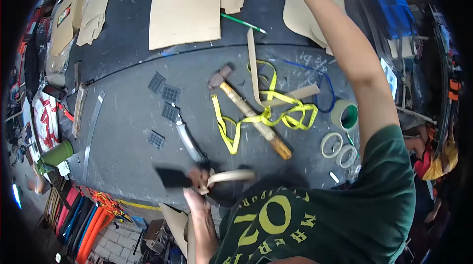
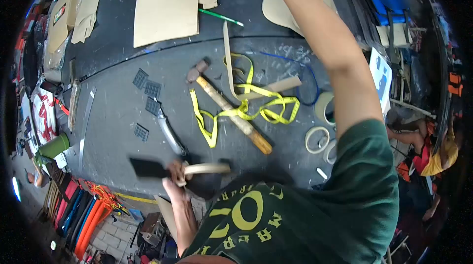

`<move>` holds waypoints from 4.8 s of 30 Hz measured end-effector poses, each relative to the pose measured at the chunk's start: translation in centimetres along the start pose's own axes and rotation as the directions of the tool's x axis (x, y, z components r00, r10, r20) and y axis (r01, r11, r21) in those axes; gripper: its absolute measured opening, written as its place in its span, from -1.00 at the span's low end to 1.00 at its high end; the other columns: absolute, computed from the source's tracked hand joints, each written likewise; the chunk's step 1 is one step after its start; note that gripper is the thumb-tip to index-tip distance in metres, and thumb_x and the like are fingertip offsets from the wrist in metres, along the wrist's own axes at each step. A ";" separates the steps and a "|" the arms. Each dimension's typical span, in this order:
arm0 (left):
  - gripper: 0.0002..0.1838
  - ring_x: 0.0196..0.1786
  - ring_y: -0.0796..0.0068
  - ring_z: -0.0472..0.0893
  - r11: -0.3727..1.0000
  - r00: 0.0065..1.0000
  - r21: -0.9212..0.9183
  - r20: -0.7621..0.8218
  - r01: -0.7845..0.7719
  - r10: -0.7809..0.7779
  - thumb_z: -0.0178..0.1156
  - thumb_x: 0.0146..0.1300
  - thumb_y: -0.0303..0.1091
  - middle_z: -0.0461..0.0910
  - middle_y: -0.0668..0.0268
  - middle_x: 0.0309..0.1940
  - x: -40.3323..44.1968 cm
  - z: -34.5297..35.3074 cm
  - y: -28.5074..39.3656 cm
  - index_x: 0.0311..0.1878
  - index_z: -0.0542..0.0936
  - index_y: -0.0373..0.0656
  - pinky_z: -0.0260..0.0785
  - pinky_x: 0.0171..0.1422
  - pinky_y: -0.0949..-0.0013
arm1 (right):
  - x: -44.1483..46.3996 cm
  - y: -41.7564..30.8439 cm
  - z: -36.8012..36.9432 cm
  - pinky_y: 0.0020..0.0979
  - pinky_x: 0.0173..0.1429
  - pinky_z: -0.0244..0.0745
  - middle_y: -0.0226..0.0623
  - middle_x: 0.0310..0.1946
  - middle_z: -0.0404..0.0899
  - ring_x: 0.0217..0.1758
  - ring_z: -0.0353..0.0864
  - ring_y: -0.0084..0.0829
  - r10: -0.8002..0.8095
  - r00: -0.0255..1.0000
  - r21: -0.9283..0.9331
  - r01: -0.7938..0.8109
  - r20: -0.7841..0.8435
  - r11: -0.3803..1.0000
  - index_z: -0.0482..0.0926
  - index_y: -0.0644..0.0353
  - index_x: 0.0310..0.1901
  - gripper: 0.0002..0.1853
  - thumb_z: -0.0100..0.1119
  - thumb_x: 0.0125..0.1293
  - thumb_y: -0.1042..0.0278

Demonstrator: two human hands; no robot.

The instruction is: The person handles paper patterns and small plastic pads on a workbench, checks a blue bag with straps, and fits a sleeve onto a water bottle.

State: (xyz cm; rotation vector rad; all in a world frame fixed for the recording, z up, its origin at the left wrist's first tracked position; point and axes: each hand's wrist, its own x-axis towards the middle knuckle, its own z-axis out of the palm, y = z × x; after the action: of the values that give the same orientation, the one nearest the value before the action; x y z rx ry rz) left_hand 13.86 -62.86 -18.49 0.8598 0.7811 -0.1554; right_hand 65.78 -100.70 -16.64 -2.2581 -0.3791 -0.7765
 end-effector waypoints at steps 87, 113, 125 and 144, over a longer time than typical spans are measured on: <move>-0.77 -0.19 0.50 0.68 0.847 0.887 0.364 0.399 -0.387 0.234 0.42 0.30 -0.41 0.71 0.32 -0.23 -0.1 5.4 10.7 -0.04 0.64 -0.24 0.55 -0.03 0.39 | -30.6 -45.0 -5.9 -0.09 0.16 0.52 0.00 0.07 0.53 0.06 0.61 0.00 0.259 0.867 0.385 -0.433 0.426 0.815 0.54 0.31 0.10 -0.57 0.38 0.28 0.28; -0.37 0.05 0.12 0.67 0.248 0.511 0.601 0.315 -0.759 0.800 0.16 0.32 -0.01 0.64 0.10 0.05 9.0 -6.9 20.3 0.33 0.45 -0.25 0.57 0.19 -0.01 | -11.9 -15.6 8.7 -0.16 -0.02 0.56 -0.19 -0.26 0.72 -0.11 0.71 -0.23 0.499 0.867 -0.047 -0.498 -0.003 0.866 0.58 0.09 0.22 -0.47 0.34 0.19 0.19; -0.69 -0.18 0.50 0.66 0.881 0.881 0.130 0.209 -0.455 0.424 0.19 0.48 -0.23 0.64 0.28 -0.18 6.5 10.8 14.2 0.08 0.56 -0.29 0.54 -0.20 0.43 | -21.8 -41.4 -1.4 -0.19 -0.07 0.61 -0.10 0.01 0.59 -0.17 0.67 -0.10 -0.074 0.909 0.554 -0.184 0.410 0.812 0.58 0.25 -0.21 -0.89 0.25 0.23 0.49; -0.17 0.36 0.24 0.36 0.268 0.470 0.395 0.614 -0.879 0.634 0.36 0.07 -0.21 0.35 0.14 0.21 2.2 8.7 15.1 0.40 0.28 -0.25 0.21 0.49 0.14 | -23.0 -44.6 0.2 -0.45 -0.03 0.44 -0.37 -0.18 0.49 -0.11 0.46 -0.60 0.438 0.850 0.844 -0.445 0.292 0.301 0.48 0.26 -0.02 -0.64 0.22 0.50 0.09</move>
State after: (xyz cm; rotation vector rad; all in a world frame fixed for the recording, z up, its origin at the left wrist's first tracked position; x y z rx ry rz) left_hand 26.61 -58.85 -7.17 1.8137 -0.1814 0.3391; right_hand 27.06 -70.06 -7.54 -1.1903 -0.0807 -0.1391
